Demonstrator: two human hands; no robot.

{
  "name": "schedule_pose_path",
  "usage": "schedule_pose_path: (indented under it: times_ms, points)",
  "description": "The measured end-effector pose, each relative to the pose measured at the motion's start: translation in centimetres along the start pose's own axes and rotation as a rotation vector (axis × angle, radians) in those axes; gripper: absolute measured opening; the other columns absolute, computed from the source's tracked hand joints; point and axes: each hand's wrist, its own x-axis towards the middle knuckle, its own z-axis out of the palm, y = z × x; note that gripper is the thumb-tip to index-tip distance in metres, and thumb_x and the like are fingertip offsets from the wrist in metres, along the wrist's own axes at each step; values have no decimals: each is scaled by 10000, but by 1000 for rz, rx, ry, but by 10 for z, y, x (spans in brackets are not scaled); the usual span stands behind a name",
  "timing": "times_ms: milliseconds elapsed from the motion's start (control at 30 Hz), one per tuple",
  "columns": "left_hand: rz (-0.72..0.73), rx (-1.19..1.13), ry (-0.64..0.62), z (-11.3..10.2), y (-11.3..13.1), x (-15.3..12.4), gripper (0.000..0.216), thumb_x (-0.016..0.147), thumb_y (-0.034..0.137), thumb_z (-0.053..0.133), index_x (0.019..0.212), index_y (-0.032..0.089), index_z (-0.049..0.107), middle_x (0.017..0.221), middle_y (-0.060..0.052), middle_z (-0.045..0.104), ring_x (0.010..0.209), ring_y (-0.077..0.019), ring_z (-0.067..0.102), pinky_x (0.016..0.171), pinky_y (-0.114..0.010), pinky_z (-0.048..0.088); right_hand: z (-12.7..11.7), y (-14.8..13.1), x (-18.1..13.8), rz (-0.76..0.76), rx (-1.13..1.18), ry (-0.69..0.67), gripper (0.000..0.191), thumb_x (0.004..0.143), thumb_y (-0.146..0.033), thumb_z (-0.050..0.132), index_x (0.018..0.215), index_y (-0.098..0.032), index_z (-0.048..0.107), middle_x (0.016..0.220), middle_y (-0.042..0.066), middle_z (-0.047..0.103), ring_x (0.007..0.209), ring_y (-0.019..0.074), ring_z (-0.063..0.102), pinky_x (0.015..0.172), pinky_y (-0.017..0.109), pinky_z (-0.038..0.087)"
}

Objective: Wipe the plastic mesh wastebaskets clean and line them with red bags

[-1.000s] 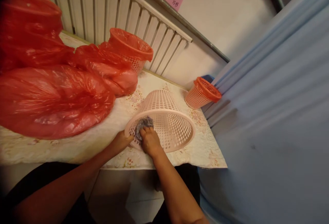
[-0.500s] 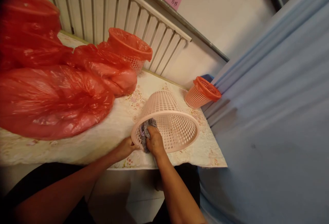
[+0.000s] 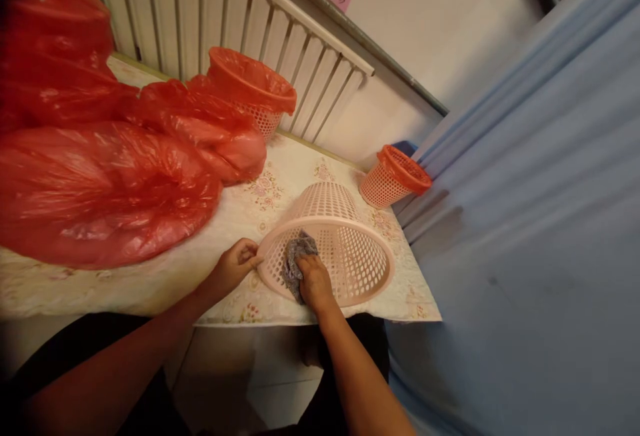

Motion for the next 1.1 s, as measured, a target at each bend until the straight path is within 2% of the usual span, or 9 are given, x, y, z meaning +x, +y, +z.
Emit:
schedule_pose_path:
  times_ms: [133,200,367,500,667,800,900,1000,1100]
  points:
    - [-144,36,-241,21,-19,-7,180,722,281,601,838,144,617,759,-17,660,741,-189,611,661,-284,495,6,-3,7,46,65,41,567,647,54,439,1130,-169,634,1081,92,656,1052,246,544,959,385,453]
    - [-173,55,-292,28,-23,-9,154,687,233,591,793,131,635,735,-29,669,694,-193,609,637,-292,491,8,-5,10,49,98,63,561,653,52,436,1115,-198,634,1062,74,655,1036,242,545,948,385,450]
    - [-111,69,-204,29,-15,-8,232,728,233,558,928,138,624,854,-34,667,772,-182,589,700,-286,474,7,-11,16,79,172,117,505,652,24,456,1072,-198,629,1043,77,638,1013,241,542,929,386,444]
    - [24,189,-103,17,0,-7,143,762,279,566,820,149,589,710,12,586,661,-143,523,615,-247,421,-2,-32,24,48,245,129,421,677,7,449,998,-208,618,964,53,626,973,223,544,900,359,446]
    - [142,273,63,-7,13,-2,219,779,307,580,645,180,462,579,71,426,550,-92,409,530,-206,339,-6,-52,29,-124,245,22,484,719,-18,478,1146,-219,586,1128,60,612,1081,217,520,965,358,435]
    - [158,138,100,-17,17,2,152,800,317,587,786,172,546,711,33,550,666,-112,525,625,-214,438,-3,-33,22,-203,80,-79,523,700,0,496,1169,-199,616,1198,84,620,1109,237,507,983,391,437]
    - [137,112,86,-7,12,-2,160,786,320,598,838,174,561,773,10,587,725,-140,563,680,-250,470,0,-16,16,-141,5,-85,509,693,6,491,1144,-177,641,1174,103,638,1100,247,519,980,407,445]
    - [30,181,73,14,0,-8,134,726,252,618,817,174,559,751,8,595,701,-156,558,682,-281,473,1,-11,13,-87,11,-55,550,671,22,465,1158,-163,640,1177,103,639,1107,244,521,993,400,440]
    - [-30,148,-30,27,-8,-12,184,712,165,571,893,156,602,830,-26,658,754,-174,593,727,-303,483,2,-15,14,-61,50,-25,591,650,28,452,1181,-159,631,1173,97,640,1097,238,524,998,388,436]
